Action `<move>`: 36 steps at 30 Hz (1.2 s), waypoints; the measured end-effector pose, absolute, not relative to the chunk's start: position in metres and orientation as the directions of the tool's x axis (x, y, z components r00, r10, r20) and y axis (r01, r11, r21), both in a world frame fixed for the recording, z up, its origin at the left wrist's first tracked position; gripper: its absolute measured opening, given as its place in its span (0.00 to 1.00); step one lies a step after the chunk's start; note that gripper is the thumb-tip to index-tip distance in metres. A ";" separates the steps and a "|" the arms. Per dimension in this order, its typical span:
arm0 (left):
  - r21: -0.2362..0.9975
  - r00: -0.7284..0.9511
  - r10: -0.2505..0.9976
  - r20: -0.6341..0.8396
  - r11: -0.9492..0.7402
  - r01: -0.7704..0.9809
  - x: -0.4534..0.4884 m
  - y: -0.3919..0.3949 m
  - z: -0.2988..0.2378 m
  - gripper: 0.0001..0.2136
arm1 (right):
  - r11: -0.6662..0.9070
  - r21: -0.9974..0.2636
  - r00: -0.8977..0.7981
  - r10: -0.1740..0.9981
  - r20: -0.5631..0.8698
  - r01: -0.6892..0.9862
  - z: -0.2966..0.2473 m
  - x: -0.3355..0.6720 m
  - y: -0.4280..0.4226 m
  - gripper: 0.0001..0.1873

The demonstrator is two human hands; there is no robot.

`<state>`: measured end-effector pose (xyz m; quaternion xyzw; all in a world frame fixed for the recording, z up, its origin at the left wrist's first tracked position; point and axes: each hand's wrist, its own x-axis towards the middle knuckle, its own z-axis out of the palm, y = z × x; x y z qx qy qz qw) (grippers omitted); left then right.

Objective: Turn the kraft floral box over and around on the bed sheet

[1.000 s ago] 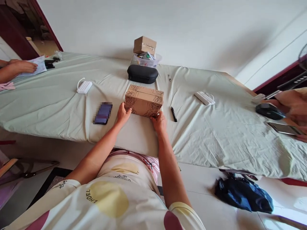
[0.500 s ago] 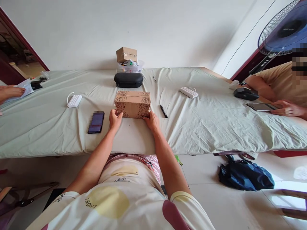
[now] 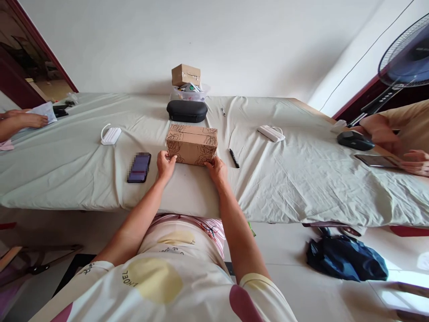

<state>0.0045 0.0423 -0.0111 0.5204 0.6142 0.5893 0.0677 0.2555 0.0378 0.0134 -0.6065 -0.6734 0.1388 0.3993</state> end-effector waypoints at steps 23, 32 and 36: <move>0.814 -0.444 0.769 0.459 -0.163 0.558 0.013 0.035 -0.004 0.10 | 0.162 -0.553 0.071 0.924 0.376 0.817 0.009 0.248 0.033 0.14; 0.784 -0.446 0.744 0.498 -0.167 0.598 0.018 0.032 -0.004 0.12 | 0.200 -0.623 0.061 0.927 0.371 0.756 0.011 0.250 0.033 0.13; 0.799 -0.477 0.722 0.501 -0.174 0.576 0.014 0.034 -0.007 0.10 | 0.163 -0.682 0.086 0.945 0.316 0.713 0.016 0.251 0.032 0.14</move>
